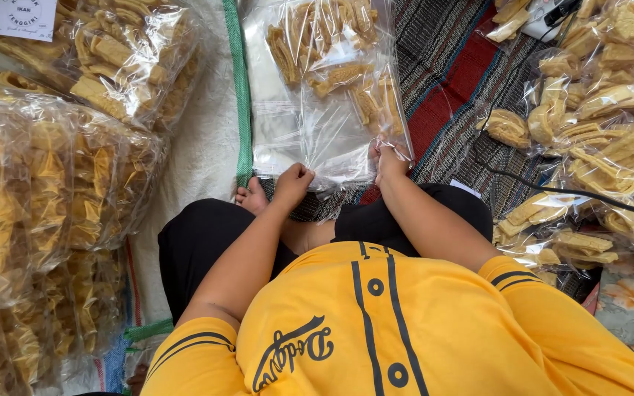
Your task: Manually filling clear plastic bags with fried snack pieces from a pile on the floor.
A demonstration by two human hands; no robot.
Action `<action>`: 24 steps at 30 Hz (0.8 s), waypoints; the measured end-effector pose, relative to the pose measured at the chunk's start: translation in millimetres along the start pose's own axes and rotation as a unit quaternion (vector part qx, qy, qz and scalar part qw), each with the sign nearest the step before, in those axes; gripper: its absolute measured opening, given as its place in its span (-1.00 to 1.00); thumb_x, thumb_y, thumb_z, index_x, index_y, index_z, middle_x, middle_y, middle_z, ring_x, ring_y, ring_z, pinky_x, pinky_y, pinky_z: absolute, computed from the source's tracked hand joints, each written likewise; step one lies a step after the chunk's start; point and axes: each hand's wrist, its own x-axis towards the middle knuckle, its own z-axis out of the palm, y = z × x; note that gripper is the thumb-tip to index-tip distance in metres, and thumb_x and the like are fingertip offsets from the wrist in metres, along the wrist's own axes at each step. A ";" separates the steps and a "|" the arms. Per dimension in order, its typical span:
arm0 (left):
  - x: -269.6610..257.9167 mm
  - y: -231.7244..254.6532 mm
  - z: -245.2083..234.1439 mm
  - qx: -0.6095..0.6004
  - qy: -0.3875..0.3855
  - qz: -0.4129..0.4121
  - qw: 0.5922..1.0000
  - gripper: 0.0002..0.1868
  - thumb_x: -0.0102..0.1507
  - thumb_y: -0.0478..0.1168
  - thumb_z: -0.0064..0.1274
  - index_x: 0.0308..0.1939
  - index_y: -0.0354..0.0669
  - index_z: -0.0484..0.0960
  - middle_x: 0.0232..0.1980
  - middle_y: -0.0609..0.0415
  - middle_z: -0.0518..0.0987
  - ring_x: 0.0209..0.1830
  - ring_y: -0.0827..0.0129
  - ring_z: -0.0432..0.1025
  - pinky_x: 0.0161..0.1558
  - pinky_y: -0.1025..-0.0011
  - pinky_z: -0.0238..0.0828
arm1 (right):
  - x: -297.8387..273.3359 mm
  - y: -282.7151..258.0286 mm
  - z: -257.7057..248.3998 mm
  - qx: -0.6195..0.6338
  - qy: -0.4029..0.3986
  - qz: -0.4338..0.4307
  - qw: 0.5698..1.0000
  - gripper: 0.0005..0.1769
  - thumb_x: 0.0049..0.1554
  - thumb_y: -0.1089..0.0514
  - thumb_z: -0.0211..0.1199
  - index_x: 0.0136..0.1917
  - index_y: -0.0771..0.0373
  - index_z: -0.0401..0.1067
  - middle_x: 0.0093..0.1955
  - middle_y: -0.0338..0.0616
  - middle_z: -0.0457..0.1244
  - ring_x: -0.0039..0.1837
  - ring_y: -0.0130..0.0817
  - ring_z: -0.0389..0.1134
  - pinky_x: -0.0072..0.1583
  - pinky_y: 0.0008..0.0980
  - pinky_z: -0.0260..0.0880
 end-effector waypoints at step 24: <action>-119.0 59.2 -133.2 0.215 0.109 0.183 0.953 -0.61 0.44 -0.06 0.03 0.22 -0.25 0.45 0.33 -0.18 0.32 0.02 -0.23 0.52 -0.10 -0.06 0.57 | -171.6 -168.5 -232.7 -0.462 -0.291 -0.645 0.535 -0.53 0.23 0.20 0.20 0.40 0.21 0.40 0.45 -0.01 0.21 0.49 0.10 0.19 0.46 -0.01 0.22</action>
